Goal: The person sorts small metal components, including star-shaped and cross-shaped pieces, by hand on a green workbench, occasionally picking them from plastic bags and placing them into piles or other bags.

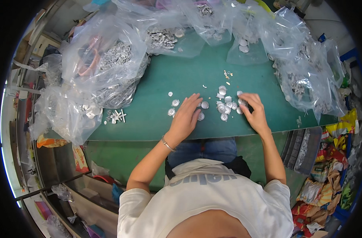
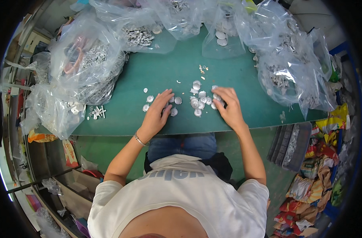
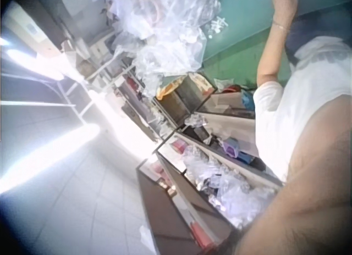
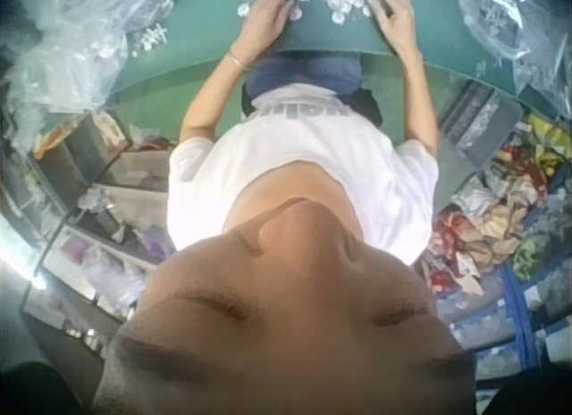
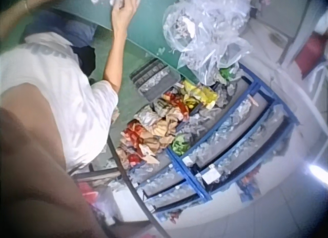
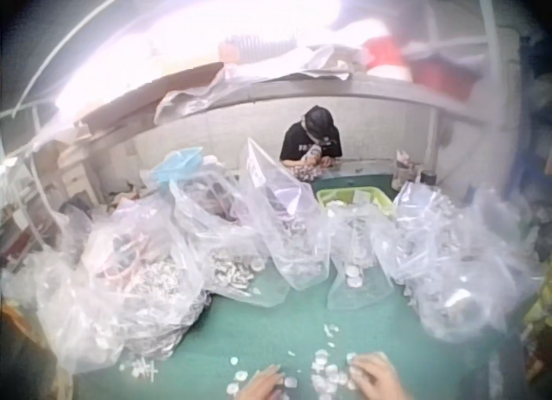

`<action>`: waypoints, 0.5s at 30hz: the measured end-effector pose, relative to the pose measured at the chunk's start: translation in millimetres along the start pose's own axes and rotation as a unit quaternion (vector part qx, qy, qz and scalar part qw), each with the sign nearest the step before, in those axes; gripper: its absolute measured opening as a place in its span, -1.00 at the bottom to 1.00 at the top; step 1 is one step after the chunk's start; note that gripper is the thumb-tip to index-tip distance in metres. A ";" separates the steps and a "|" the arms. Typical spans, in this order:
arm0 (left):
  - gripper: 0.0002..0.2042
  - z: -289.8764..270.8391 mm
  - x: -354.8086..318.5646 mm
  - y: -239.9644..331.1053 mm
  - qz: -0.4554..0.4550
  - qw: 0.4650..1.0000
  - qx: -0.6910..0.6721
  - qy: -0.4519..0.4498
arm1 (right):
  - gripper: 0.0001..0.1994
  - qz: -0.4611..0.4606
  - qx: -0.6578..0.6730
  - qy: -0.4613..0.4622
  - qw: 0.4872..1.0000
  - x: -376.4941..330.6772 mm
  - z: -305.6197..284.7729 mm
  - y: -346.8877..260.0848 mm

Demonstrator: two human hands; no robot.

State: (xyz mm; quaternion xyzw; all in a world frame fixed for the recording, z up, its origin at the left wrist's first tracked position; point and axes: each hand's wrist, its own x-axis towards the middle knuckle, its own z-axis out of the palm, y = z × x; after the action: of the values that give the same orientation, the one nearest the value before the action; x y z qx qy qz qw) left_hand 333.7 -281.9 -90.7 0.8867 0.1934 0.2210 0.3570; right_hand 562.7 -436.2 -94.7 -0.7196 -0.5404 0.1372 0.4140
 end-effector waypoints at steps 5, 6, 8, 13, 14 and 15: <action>-0.65 30.5 22.2 9.6 0.029 0.998 0.041 0.026 | -0.76 -0.109 -0.137 0.005 0.985 19.1 22.7 -13.3; -0.66 35.8 28.3 10.0 0.020 0.998 0.045 0.036 | -0.77 -0.114 -0.144 0.005 0.983 20.5 23.1 -11.7; -0.68 47.0 42.8 6.4 0.042 0.995 0.076 0.043 | -0.81 -0.122 -0.157 0.000 0.980 20.7 24.1 -7.3; -0.74 55.2 56.1 -0.4 0.059 0.991 0.120 0.012 | -0.85 -0.105 -0.114 0.058 0.986 14.3 9.3 5.2; -0.75 52.6 57.5 -1.4 0.049 0.993 0.111 -0.001 | -0.86 -0.081 -0.084 0.071 0.991 12.2 3.9 6.8; -0.75 50.4 58.5 -3.0 0.039 0.994 0.102 -0.013 | -0.82 -0.042 -0.104 0.060 0.992 8.2 -3.8 6.0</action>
State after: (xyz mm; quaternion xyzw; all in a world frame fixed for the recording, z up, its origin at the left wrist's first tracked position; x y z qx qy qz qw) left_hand 408.3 -278.2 -110.5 0.9281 0.1757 0.2018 0.2589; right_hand 572.2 -431.0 -94.8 -0.7426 -0.5556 0.0197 0.3735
